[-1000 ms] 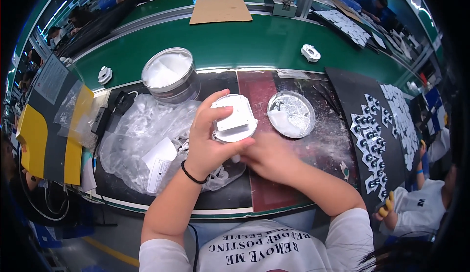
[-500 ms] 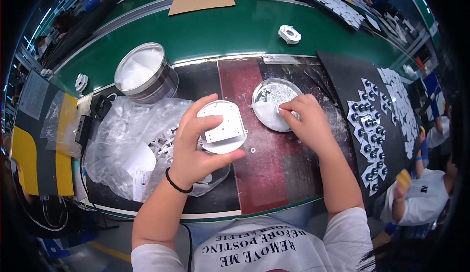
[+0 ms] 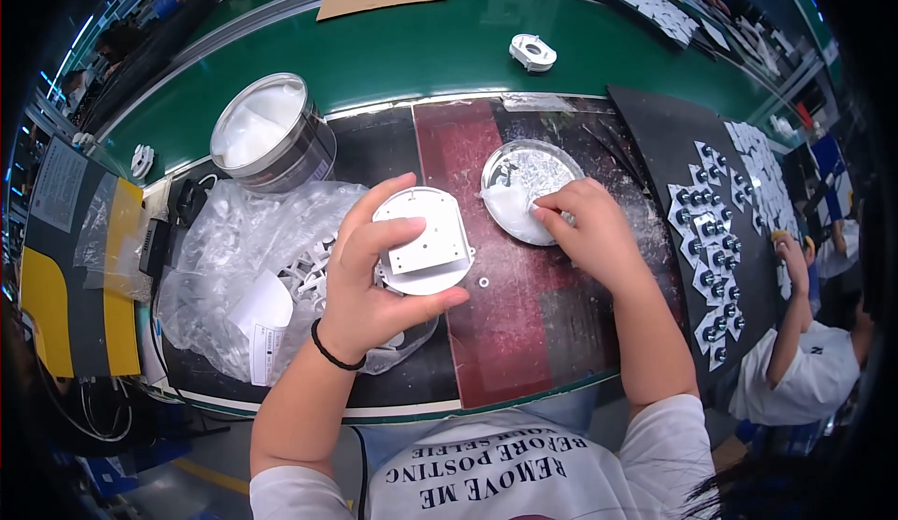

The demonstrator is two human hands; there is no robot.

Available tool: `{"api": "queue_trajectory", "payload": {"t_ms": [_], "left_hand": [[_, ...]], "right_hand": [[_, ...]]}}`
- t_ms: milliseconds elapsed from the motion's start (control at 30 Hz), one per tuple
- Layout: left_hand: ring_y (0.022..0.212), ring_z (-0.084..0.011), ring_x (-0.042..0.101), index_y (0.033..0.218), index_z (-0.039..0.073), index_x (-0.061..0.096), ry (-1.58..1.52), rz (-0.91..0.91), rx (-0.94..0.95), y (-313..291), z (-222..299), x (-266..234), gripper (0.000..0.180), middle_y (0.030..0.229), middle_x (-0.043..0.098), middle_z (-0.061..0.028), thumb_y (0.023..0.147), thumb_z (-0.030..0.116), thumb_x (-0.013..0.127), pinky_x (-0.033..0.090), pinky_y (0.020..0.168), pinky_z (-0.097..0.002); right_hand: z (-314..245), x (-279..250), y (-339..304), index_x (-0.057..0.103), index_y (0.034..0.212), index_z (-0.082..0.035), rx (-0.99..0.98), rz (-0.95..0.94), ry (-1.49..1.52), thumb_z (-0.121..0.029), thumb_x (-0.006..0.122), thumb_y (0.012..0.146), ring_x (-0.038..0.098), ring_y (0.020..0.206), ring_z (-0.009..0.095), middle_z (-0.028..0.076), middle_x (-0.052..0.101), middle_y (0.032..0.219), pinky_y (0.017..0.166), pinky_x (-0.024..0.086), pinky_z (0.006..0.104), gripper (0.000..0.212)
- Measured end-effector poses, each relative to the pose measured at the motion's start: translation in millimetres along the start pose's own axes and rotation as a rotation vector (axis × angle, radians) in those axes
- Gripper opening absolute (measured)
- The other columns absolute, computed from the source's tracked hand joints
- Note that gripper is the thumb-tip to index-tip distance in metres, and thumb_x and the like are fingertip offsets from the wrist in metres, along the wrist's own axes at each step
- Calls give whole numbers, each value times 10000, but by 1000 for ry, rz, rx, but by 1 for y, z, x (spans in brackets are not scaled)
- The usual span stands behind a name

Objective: The recorder is manual assembling small white plastic housing components for an electronic device at a factory workbench.

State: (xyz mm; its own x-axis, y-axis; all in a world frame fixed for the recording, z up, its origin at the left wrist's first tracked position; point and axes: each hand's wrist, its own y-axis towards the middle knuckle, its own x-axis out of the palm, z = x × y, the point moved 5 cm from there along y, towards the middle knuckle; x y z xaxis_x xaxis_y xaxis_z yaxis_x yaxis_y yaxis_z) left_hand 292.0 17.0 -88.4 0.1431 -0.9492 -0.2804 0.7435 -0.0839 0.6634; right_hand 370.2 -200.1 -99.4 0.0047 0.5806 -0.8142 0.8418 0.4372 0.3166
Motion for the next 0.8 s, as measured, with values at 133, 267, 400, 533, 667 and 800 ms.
{"api": "queue_trajectory", "payload": {"t_ms": [133, 267, 400, 533, 667, 800], "left_hand": [[1045, -328, 521, 1073, 145, 473, 3, -4, 1, 0, -1, 1, 680, 1213, 426, -242, 507, 234, 840, 467, 811, -372], [1060, -327, 509, 1074, 145, 477, -40, -19, -24, -2, -2, 2, 677, 1214, 428, -237, 509, 231, 840, 455, 823, -368], [1061, -322, 501, 1035, 114, 523, -70, -136, -105, -3, 4, 18, 598, 1209, 453, -195, 533, 228, 828, 416, 863, -378], [1065, -320, 495, 1021, 109, 539, -56, -292, -122, -4, 17, 35, 549, 1212, 447, -170, 563, 238, 814, 429, 851, -365], [1066, -318, 490, 1018, 114, 528, -68, -315, -80, -3, 23, 37, 537, 1218, 440, -154, 573, 227, 807, 432, 853, -359], [1069, -316, 486, 1019, 118, 522, -60, -319, -79, -5, 24, 38, 538, 1221, 435, -150, 575, 223, 807, 430, 858, -359]], "right_hand": [[2, -1, 0, 664, 808, -46, 31, -47, 36, -164, 607, 756, 552, 798, 266, 109, 612, 773, 740, 424, 352, 142], [2, -3, -2, 648, 878, -20, 317, -147, 463, -159, 602, 796, 586, 785, 162, 81, 635, 816, 722, 438, 284, 168], [-12, 1, -9, 587, 997, 28, 345, -74, 1204, -115, 583, 827, 583, 844, 126, 86, 629, 901, 775, 444, 256, 222], [-36, 17, -15, 562, 1049, 18, 290, -46, 1446, -88, 566, 840, 574, 888, 138, 87, 618, 952, 818, 441, 268, 234], [-43, 31, -19, 554, 1063, 15, 366, -108, 1521, -86, 564, 845, 568, 887, 123, 74, 612, 957, 798, 448, 250, 241], [-45, 35, -20, 554, 1055, 9, 372, -139, 1602, -89, 564, 846, 572, 891, 124, 80, 612, 961, 794, 457, 246, 231]]}}
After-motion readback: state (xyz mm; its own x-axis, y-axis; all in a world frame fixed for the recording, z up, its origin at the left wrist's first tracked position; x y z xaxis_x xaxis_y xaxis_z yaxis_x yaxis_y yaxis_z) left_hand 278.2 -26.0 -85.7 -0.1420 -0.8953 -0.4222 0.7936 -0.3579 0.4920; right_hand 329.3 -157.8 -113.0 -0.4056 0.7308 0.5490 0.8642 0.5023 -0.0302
